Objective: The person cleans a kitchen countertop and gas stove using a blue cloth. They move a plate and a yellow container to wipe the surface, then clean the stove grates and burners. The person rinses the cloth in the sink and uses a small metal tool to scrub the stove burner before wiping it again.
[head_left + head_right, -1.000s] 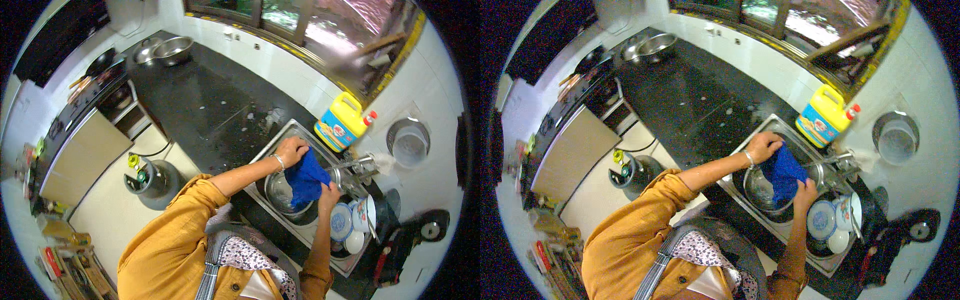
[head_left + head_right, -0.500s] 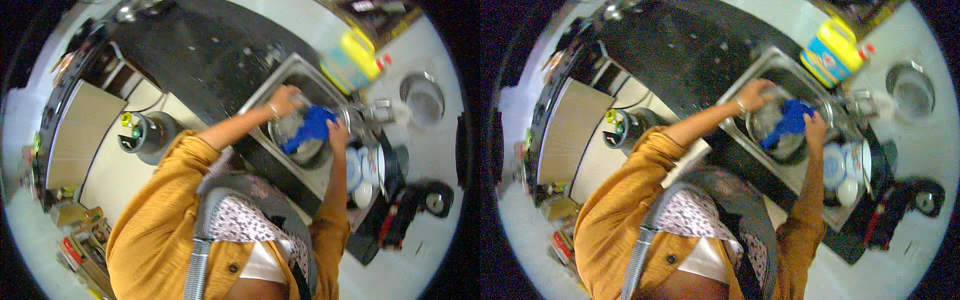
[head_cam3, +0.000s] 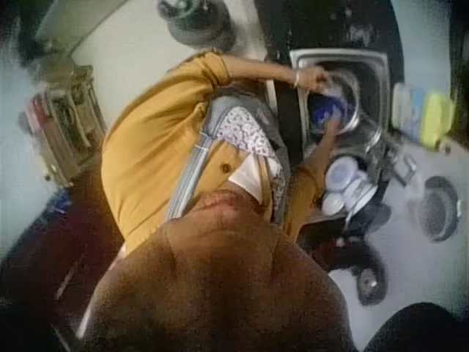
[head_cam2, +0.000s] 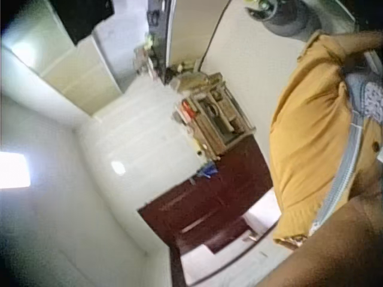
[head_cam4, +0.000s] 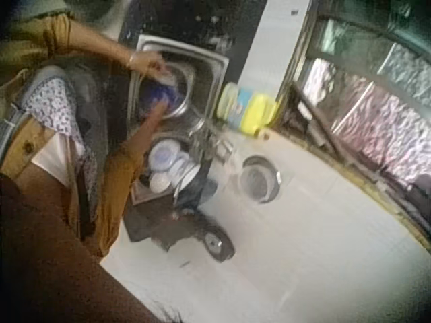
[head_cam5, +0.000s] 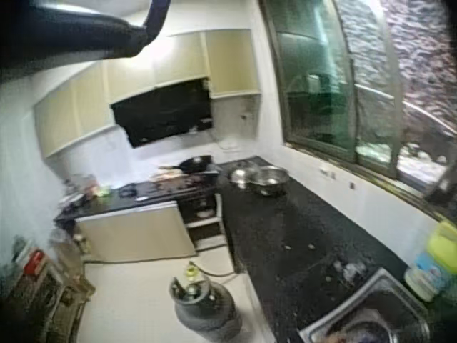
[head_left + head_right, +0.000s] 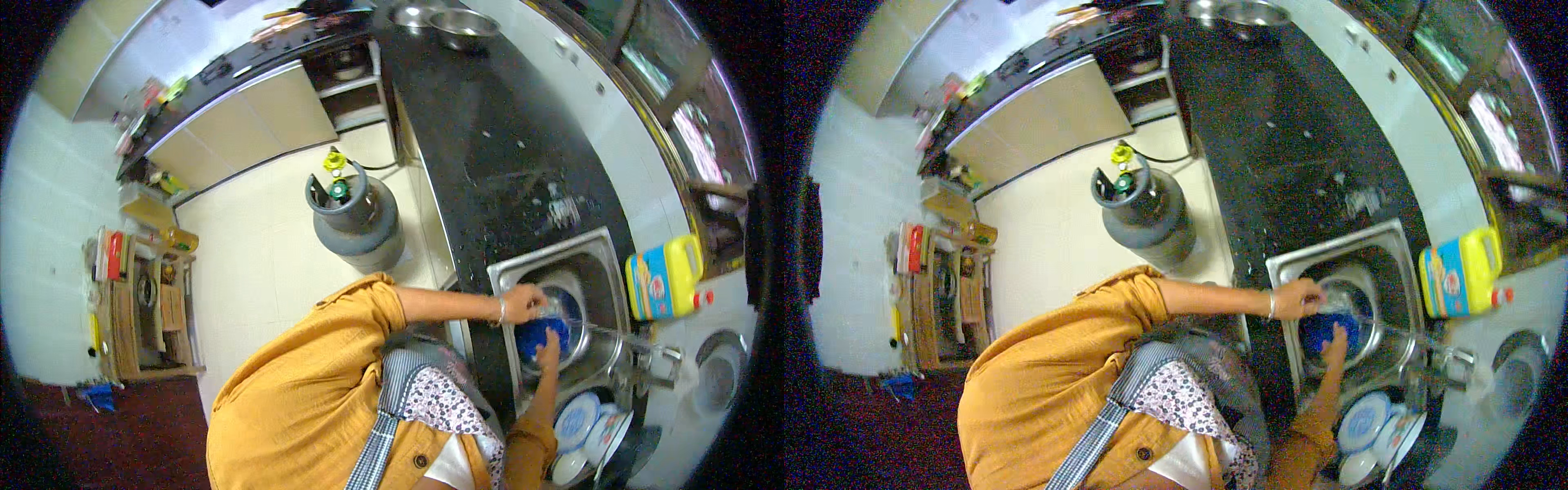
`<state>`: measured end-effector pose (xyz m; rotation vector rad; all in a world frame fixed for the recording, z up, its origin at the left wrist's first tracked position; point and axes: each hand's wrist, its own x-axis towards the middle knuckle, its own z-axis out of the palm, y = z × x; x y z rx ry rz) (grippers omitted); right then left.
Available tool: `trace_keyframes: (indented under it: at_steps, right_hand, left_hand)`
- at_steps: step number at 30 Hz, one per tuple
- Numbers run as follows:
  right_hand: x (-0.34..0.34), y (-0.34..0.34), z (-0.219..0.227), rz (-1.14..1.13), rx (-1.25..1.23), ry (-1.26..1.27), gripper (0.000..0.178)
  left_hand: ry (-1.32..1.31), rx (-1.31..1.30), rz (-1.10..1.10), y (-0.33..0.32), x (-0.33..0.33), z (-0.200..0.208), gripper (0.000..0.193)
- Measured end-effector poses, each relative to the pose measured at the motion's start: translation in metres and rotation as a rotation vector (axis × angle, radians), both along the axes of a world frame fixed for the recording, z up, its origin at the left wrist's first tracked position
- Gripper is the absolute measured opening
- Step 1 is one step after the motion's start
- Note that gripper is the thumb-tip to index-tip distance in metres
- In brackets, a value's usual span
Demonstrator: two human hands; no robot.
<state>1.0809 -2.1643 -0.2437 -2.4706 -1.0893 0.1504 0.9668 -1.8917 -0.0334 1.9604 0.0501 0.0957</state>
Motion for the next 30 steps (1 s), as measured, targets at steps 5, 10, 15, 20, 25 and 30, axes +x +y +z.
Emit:
trace_keyframes:
  at_steps: [5,10,15,20,25,30]
  right_hand:
    - [0.01,0.015,-0.079,-0.227,-0.155,0.472,0.054]
    - [0.017,0.028,0.045,-0.253,0.166,0.819,0.038]
    - [0.014,0.021,0.183,-0.348,0.66,0.911,0.025]
    - [0.021,-0.021,0.162,-0.45,0.504,0.759,0.032]
    - [0.032,-0.06,0.003,-0.373,-0.092,0.136,0.073]
    - [0.013,-0.016,-0.036,-0.515,-0.364,0.188,0.079]
  left_hand:
    - [0.035,0.009,0.086,0.01,-0.028,-0.003,0.026]
    - [0.09,-0.103,0.125,0.009,-0.041,-0.02,0.023]
    - [0.099,-0.134,0.079,0.009,-0.038,-0.002,0.021]
    - [0.09,-0.151,0.022,0.011,-0.034,0.012,0.021]
    - [0.138,-0.09,0.044,0.016,-0.046,0.005,0.018]
    - [0.044,-0.1,0.067,0.022,-0.051,-0.012,0.02]
